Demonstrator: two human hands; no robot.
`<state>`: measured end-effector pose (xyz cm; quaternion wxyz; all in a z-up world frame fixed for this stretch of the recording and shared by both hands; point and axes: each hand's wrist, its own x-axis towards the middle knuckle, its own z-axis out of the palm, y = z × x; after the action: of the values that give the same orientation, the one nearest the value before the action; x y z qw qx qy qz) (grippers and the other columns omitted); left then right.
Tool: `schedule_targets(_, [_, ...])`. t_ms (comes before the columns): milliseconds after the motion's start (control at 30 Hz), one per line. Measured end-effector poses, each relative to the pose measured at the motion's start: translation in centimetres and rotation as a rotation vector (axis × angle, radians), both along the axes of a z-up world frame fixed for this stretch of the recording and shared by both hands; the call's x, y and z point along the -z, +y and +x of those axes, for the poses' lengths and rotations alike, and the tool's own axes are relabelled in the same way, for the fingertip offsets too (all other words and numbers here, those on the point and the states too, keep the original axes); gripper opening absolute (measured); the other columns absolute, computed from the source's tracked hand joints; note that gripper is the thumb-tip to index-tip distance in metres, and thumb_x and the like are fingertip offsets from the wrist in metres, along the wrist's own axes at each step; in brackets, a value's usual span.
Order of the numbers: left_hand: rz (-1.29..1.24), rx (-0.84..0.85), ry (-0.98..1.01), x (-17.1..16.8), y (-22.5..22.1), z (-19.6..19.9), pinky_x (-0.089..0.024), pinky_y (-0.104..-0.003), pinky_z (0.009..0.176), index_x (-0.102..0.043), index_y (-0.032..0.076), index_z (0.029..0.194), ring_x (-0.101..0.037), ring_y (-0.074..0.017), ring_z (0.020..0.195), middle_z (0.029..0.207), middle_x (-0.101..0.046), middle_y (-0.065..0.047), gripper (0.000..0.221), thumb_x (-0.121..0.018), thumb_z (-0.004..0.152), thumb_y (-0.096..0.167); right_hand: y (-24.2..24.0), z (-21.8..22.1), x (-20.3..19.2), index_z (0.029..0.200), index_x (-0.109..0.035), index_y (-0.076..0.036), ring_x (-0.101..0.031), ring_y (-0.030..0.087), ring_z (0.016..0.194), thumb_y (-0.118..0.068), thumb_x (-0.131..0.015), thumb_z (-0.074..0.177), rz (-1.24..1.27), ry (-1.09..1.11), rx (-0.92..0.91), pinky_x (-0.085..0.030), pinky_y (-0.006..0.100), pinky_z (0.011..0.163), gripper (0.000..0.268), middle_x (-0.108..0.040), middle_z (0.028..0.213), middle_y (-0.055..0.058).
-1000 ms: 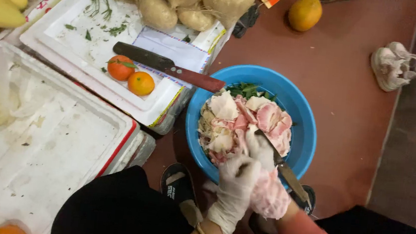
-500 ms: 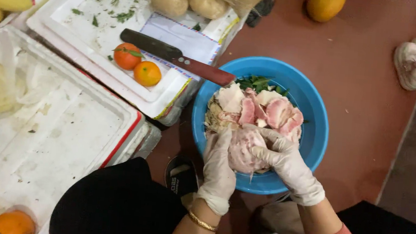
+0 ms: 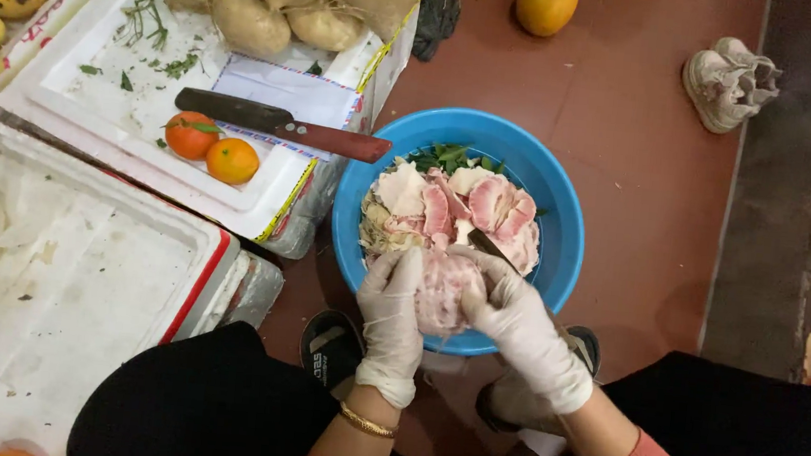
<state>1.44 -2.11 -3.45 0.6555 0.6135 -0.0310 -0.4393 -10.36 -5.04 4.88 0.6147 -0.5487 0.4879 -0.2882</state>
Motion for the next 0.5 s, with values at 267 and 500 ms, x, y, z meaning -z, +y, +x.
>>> schedule_targets(267, [-0.072,-0.215,0.553,-5.9,0.0,0.1,-0.059,-0.041,0.081,-0.073,0.009,0.103,-0.07,-0.0219,0.088,0.097,-0.072,-0.007,0.022,-0.081,0.085,0.019,2.1,-0.3,0.3,0.163,-0.031,-0.01,-0.021,0.024,0.152,0.011,-0.056,0.069,-0.371,0.029,-0.211,-0.014,0.044,0.125,0.1,-0.035,0.166,0.015])
schedule_targets(500, [0.065,-0.22,0.845,-5.2,-0.7,0.2,-0.055,-0.053,0.097,-0.071,0.007,0.126,-0.067,-0.034,0.118,0.128,-0.071,-0.018,0.051,-0.084,0.083,0.03,2.2,-1.7,1.4,0.167,-0.019,-0.016,-0.026,0.038,0.152,0.007,-0.067,0.067,-0.463,0.169,-0.355,-0.025,0.054,0.121,0.113,-0.033,0.166,0.02])
